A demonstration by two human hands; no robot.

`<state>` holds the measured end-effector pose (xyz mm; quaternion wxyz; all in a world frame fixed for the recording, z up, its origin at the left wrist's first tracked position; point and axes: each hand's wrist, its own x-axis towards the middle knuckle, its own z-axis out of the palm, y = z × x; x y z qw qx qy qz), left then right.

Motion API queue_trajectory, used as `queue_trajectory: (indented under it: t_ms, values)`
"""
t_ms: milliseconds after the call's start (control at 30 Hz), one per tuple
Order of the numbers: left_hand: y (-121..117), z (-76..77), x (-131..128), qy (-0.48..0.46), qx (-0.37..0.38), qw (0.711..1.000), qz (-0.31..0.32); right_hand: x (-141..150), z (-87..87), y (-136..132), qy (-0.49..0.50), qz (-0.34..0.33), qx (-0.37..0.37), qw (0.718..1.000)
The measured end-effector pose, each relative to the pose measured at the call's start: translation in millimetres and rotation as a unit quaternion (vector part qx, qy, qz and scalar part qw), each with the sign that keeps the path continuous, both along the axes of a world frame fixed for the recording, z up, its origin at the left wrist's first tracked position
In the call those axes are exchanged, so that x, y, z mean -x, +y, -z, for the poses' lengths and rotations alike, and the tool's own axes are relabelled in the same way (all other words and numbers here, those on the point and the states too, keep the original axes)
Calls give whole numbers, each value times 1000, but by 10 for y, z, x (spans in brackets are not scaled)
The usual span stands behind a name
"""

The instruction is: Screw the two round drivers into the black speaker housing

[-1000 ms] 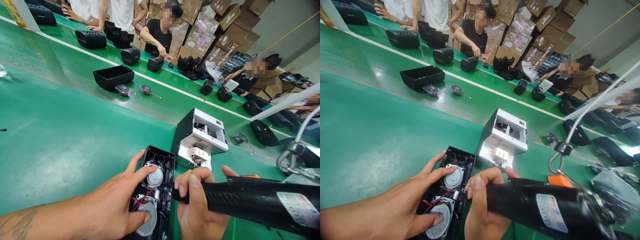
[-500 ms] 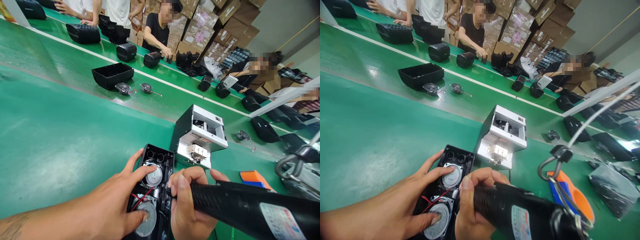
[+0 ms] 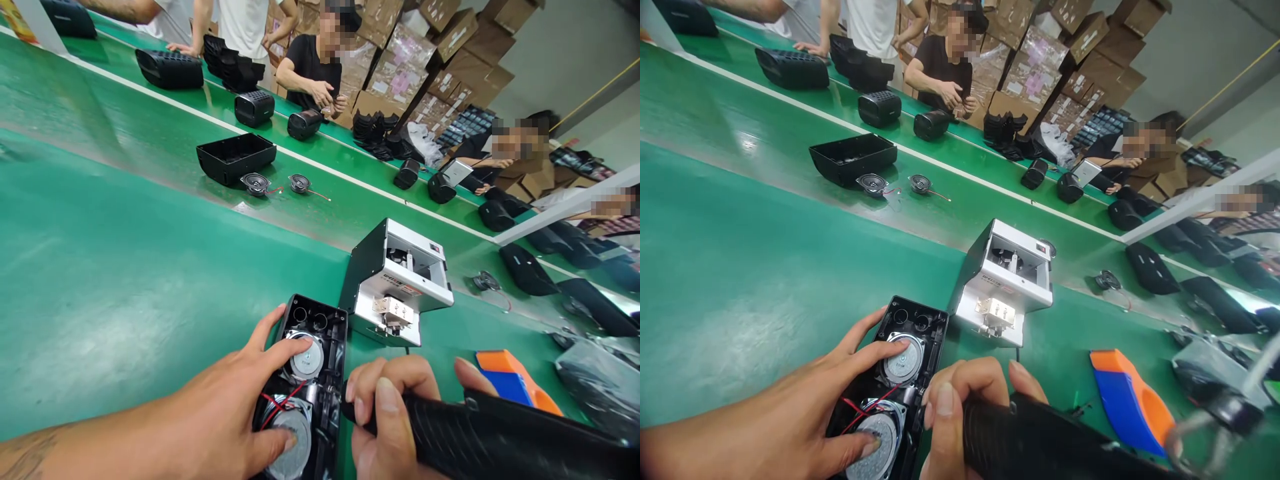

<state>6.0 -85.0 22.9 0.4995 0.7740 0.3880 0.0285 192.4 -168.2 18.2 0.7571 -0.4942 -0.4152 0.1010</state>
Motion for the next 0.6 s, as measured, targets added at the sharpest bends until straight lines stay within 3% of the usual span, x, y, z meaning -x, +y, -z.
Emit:
queue_trajectory:
  t_ms: [600]
  values:
    - [-8, -41, -15, 14, 5, 1000, 0, -113, 154, -35, -18, -7, -22, 1000]
